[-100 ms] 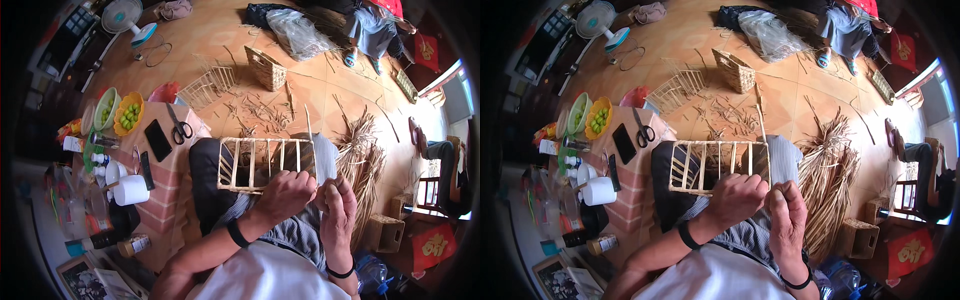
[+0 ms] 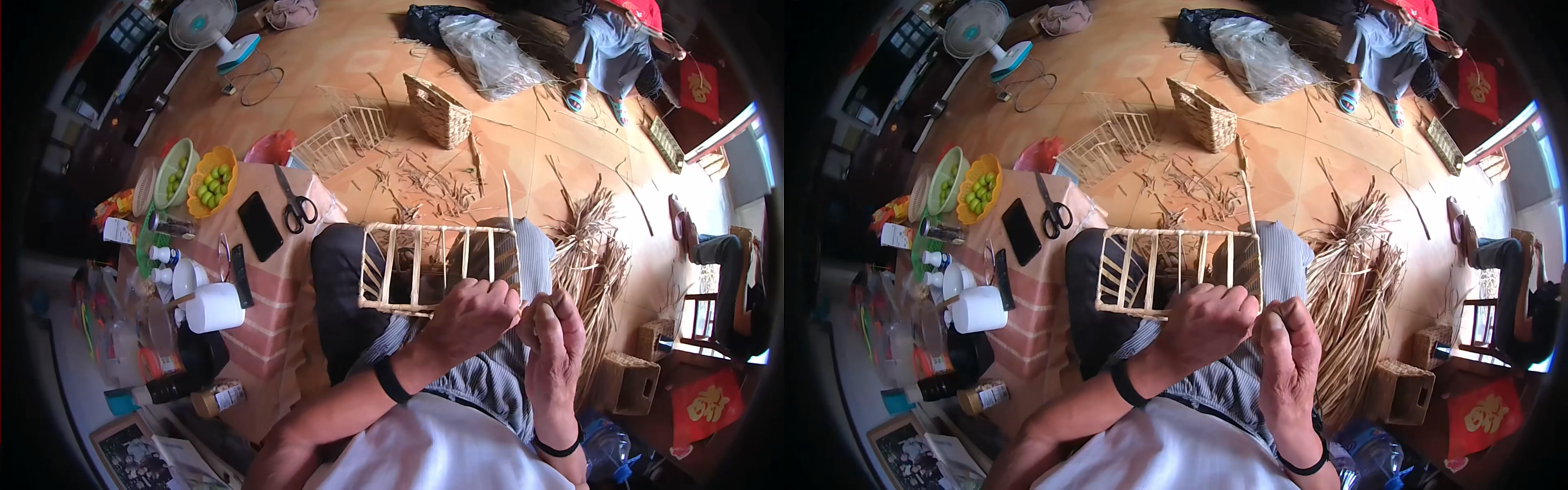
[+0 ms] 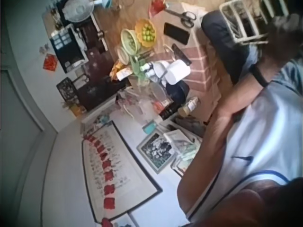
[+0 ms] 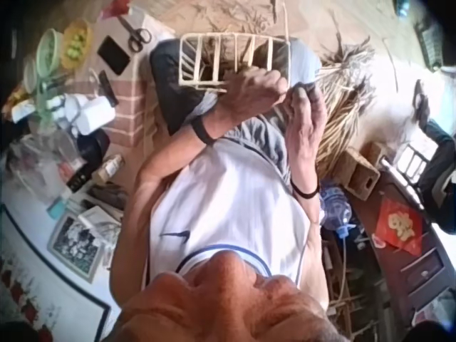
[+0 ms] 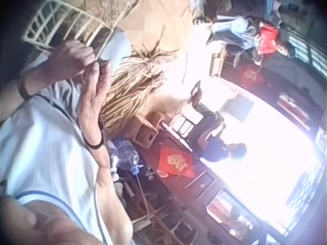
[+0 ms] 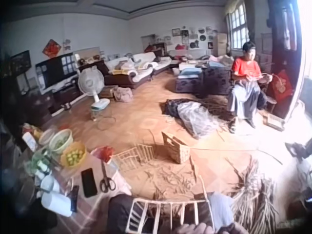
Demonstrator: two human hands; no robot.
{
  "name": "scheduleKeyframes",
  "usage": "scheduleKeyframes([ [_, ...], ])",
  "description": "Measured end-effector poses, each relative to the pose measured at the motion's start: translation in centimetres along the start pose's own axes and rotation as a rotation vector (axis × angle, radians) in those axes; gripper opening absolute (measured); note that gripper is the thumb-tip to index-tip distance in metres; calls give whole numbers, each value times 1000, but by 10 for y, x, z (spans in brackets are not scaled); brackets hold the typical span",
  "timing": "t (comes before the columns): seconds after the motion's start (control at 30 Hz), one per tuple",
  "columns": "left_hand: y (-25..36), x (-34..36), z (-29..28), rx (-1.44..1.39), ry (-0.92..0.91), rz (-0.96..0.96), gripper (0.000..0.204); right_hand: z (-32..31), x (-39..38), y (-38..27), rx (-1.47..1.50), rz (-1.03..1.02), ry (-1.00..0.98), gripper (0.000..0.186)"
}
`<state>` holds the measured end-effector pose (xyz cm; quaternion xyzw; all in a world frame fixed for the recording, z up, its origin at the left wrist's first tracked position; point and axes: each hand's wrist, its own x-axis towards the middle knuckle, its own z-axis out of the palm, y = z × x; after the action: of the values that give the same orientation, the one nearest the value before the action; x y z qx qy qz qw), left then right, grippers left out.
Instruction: Weaving a structured basket or cage using thin wooden or bamboo strips.
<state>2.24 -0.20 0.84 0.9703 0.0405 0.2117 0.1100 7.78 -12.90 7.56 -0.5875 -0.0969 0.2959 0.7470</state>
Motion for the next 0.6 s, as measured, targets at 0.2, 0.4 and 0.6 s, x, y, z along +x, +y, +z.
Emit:
scheduleKeyframes([
  [0.2,-2,-3,-1,38,-22,20,22,-3,-5,-4,-30,-29,-54,18],
  [0.4,-11,-3,-19,-359,-60,-39,29,-40,-6,-45,35,-314,179,27],
  [0.6,-76,-27,-74,-244,241,-164,12,-80,17,-18,-393,-161,225,13],
])
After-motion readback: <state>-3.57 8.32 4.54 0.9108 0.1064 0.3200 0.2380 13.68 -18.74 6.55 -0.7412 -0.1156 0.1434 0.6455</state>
